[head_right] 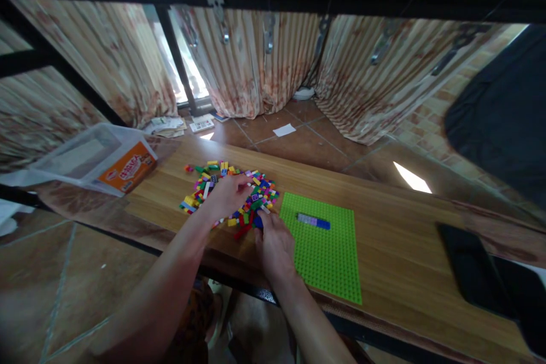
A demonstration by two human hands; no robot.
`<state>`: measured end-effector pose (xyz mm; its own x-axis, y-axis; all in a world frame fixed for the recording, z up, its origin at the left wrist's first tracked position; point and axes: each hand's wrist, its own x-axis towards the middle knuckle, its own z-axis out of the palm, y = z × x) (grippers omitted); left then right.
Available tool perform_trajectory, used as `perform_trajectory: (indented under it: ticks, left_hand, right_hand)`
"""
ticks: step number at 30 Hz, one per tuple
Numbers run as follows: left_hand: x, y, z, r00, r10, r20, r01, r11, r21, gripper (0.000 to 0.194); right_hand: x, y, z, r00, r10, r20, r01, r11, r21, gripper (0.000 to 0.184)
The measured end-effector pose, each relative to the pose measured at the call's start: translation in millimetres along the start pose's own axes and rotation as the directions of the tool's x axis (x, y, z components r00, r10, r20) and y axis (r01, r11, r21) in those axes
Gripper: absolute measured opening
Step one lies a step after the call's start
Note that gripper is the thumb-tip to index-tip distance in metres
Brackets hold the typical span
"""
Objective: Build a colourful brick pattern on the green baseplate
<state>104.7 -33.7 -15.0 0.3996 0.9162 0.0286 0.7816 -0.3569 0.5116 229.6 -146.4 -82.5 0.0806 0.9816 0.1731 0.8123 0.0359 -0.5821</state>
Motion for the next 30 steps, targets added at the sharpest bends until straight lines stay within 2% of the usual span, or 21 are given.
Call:
perform_trajectory:
  ticks: [7, 12, 14, 17, 22, 26, 30]
  left_hand:
    - [1, 4, 2.2, 0.999, 0.001, 0.032, -0.001, 1.000, 0.006, 0.025]
    - [2, 7, 2.7, 0.999, 0.018, 0.027, -0.018, 1.000, 0.002, 0.022]
    - [2, 8, 4.2, 0.998, 0.051, 0.034, -0.050, 0.998, -0.042, 0.022]
    - [-1, 17, 9.5, 0.985, 0.132, 0.109, -0.120, 0.987, -0.110, 0.023]
    - [-10, 42, 29.9, 0.941, 0.207, 0.269, -0.159, 0.969, -0.188, 0.022]
    - [-16, 55, 47.5, 0.930, 0.163, 0.328, -0.111, 0.979, -0.174, 0.022]
    - [-16, 61, 59.6, 0.921, 0.162, 0.355, -0.107, 0.980, -0.169, 0.024]
  right_hand:
    - [3, 6, -13, 0.999, -0.001, -0.033, 0.006, 0.989, 0.146, 0.040]
    - [-3, 14, -30, 0.998, -0.008, -0.058, 0.014, 0.994, 0.108, 0.036]
    - [-7, 19, -39, 0.993, 0.038, -0.109, -0.035, 0.999, 0.028, 0.034]
    - [-15, 27, -51, 0.971, 0.139, -0.194, -0.161, 0.981, -0.105, 0.031]
    - [-21, 33, -59, 0.910, 0.350, -0.224, -0.396, 0.893, -0.215, 0.023]
    - [-18, 36, -53, 0.914, 0.367, -0.170, -0.400, 0.883, -0.245, 0.016]
    - [-16, 42, -52, 0.920, 0.368, -0.139, -0.392, 0.886, -0.248, 0.018]
